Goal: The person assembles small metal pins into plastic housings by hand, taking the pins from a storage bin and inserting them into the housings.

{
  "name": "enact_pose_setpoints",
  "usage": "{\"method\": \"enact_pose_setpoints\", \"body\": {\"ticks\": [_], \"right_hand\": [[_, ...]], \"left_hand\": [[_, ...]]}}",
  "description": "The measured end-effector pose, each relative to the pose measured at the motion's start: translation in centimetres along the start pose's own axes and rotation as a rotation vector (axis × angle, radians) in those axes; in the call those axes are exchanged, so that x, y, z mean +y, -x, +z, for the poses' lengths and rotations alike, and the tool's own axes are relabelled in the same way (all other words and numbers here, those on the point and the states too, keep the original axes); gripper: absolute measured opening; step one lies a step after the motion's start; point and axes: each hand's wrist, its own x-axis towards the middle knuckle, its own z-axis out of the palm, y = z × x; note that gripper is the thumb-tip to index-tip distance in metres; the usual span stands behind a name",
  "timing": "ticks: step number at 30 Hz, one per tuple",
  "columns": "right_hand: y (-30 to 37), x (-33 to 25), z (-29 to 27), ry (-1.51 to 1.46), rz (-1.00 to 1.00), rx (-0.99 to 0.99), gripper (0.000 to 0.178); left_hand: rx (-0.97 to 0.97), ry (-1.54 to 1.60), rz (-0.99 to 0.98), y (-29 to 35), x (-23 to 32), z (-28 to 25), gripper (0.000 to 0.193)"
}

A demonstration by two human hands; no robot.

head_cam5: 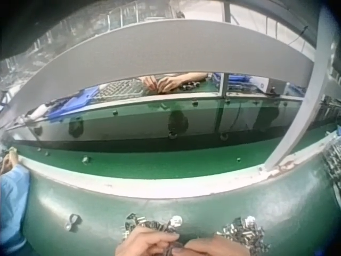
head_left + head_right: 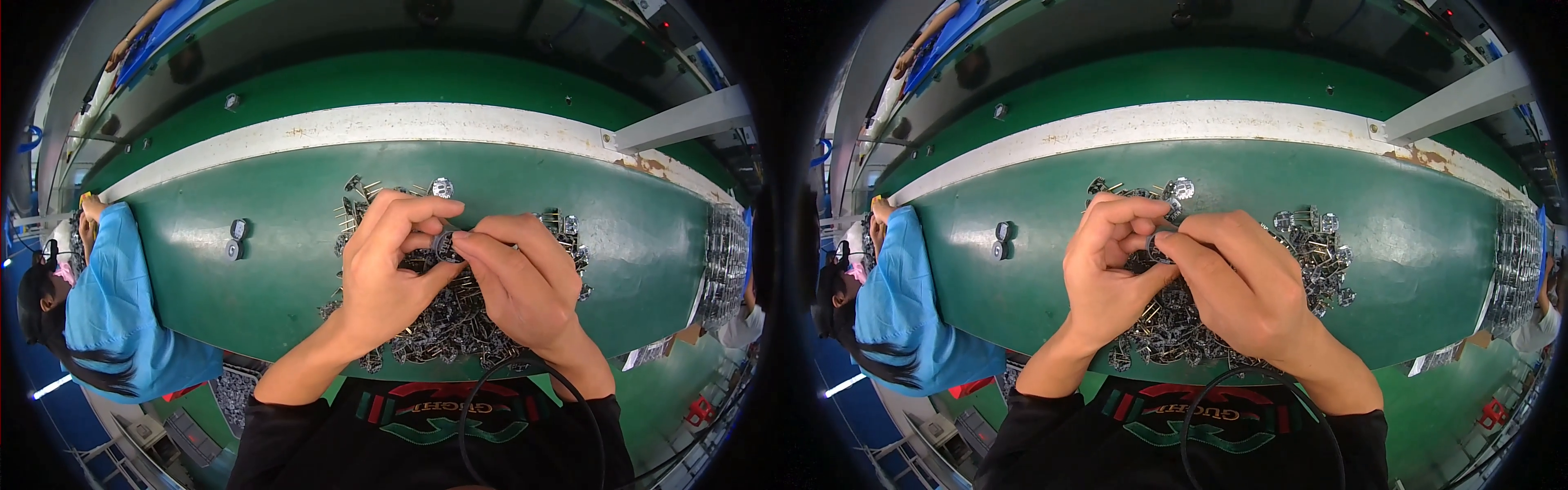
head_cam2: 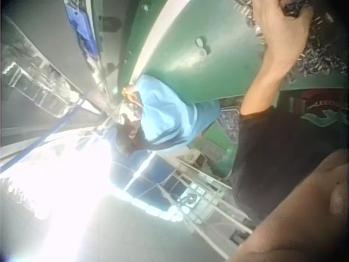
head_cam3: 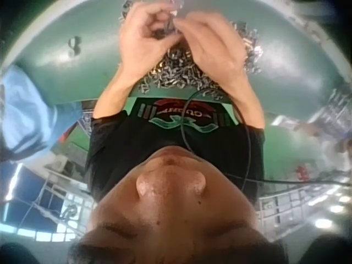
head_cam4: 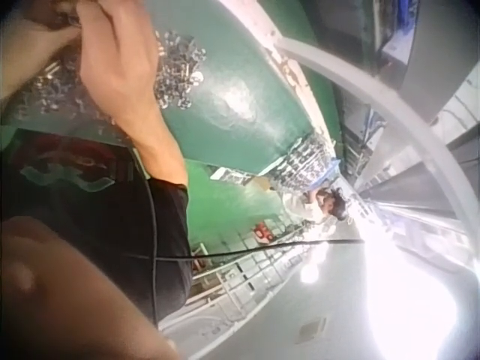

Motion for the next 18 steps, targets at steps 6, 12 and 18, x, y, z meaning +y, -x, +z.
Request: {"method": "enact_pose_setpoints", "body": {"ticks": [6, 12, 18], "right_hand": [[0.4, 0.1, 0.3, 0.033, -0.012, -0.031, 0.034], [0.7, 0.5, 0.8, 0.009, -0.013, 0.032, 0.037], [0.2, 0.8, 0.2, -0.232, 0.314, -0.135, 0.049]], "left_hand": [[-0.066, 0.026, -0.024, 0.4, 0.1, 0.0, 0.056], [-0.058, 0.367, -0.179, 0.1, 0.8, -0.9, 0.05], [0.005, 0.375, -0.261, -2.1, -0.1, -1.8, 0.04]]}}
